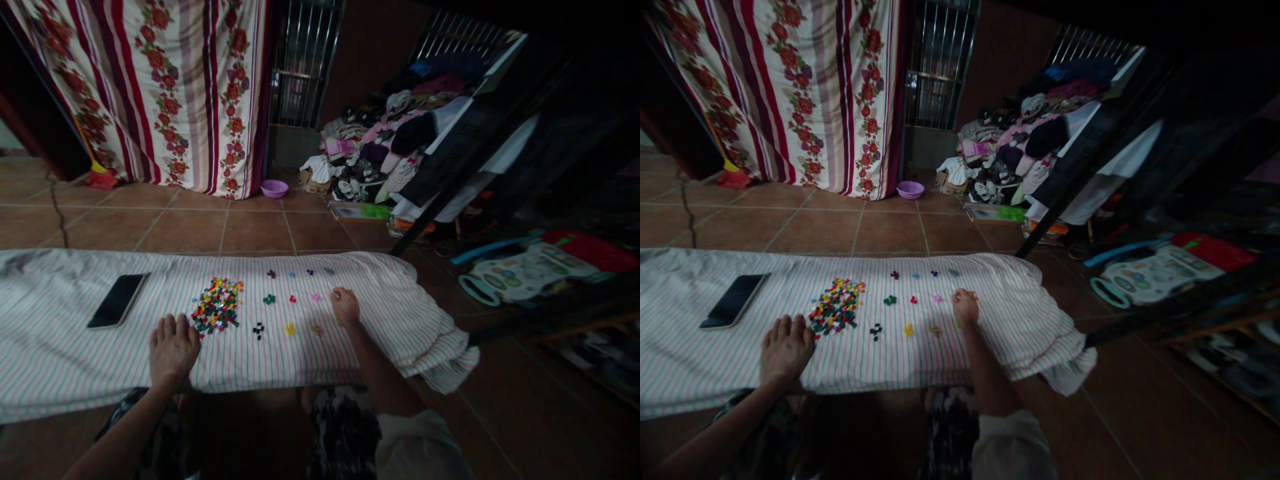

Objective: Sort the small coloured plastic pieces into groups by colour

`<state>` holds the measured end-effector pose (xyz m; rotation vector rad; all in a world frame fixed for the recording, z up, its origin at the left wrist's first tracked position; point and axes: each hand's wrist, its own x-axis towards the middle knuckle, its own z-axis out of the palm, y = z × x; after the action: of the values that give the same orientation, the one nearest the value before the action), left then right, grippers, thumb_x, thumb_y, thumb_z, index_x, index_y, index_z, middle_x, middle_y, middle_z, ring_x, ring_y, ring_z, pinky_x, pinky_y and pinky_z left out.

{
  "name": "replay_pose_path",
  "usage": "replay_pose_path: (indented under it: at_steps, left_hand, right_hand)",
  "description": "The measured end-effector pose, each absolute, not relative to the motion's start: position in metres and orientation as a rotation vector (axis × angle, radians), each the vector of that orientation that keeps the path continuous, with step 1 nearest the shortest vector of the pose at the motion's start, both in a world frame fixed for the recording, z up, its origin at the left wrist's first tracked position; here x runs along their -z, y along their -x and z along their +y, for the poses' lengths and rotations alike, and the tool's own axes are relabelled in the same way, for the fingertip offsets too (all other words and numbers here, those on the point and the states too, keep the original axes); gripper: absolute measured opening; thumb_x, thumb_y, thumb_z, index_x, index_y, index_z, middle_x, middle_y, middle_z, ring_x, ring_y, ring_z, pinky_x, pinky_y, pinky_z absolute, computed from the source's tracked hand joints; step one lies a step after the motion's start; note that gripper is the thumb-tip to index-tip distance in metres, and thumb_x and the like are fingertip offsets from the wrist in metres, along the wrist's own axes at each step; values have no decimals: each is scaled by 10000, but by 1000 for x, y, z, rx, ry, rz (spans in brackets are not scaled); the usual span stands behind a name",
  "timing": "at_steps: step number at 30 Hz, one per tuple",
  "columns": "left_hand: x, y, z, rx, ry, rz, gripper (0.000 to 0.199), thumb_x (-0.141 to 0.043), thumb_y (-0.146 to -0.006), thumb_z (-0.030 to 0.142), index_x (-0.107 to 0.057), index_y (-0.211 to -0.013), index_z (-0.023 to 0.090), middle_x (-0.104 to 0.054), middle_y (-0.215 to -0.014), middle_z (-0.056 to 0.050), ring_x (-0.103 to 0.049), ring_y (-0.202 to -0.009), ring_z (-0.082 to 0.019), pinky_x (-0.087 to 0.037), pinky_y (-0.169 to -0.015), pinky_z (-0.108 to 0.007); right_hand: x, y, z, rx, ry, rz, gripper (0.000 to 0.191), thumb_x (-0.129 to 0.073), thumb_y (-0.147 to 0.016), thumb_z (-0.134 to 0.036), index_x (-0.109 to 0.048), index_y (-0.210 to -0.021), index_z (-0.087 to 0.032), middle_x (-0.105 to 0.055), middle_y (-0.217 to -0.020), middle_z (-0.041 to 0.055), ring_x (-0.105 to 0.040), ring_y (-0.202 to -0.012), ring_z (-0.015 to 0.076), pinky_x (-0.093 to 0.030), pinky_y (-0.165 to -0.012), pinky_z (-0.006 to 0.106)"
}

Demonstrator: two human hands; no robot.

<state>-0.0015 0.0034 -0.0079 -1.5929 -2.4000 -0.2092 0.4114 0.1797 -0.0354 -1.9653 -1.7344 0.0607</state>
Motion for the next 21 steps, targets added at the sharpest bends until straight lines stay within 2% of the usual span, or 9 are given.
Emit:
replay_pose_path:
  at_steps: [3, 6, 13, 17, 21]
  left_hand:
    - [9, 2, 3, 200, 1591, -2394, 491, -281, -918, 316, -529, -1261, 66, -523, -1301, -219, -452, -1250, -337, -350, -1026, -449]
    - [10, 2, 3, 201, 1592, -2393, 493, -287, -918, 309, -524, -1271, 59, -520, -1304, -224, -452, -1253, -340, -349, -1027, -449]
    - [6, 0, 3, 190, 1590, -2401, 488, -297, -920, 293, -527, -1275, 50, -525, -1304, -224, -453, -1257, -343, -348, -1034, -449]
    - [8, 1, 3, 204, 1593, -2396, 486, -313, -920, 294, -532, -1275, 46, -524, -1307, -229, -453, -1259, -347, -352, -1030, -454]
    - [12, 3, 3, 218, 1586, -2370, 485, -307, -925, 299, -539, -1270, 50, -522, -1308, -232, -456, -1255, -350, -357, -1026, -458]
  right_hand:
    - [37, -412, 181, -61, 1957, -1745, 214, -528, -766, -160, -704, -888, -171, -688, -836, 86, -606, -832, 195, -435, -772, 269]
    - [39, -412, 181, -61, 1918, -1778, 225, -506, -756, -119, -687, -880, -171, -688, -862, 83, -603, -866, 196, -435, -836, 281]
    - [41, -413, 183, -55, 1836, -1822, 355, -474, -737, -66, -672, -1024, -135, -691, -949, 111, -600, -900, 204, -448, -872, 305]
    - [40, -414, 186, -46, 1817, -1855, 309, -496, -711, -59, -705, -920, -151, -690, -900, 104, -587, -919, 221, -445, -872, 325]
    - [39, -416, 187, -55, 1817, -1890, 270, -511, -717, -60, -718, -856, -164, -689, -861, 85, -591, -891, 205, -444, -843, 298]
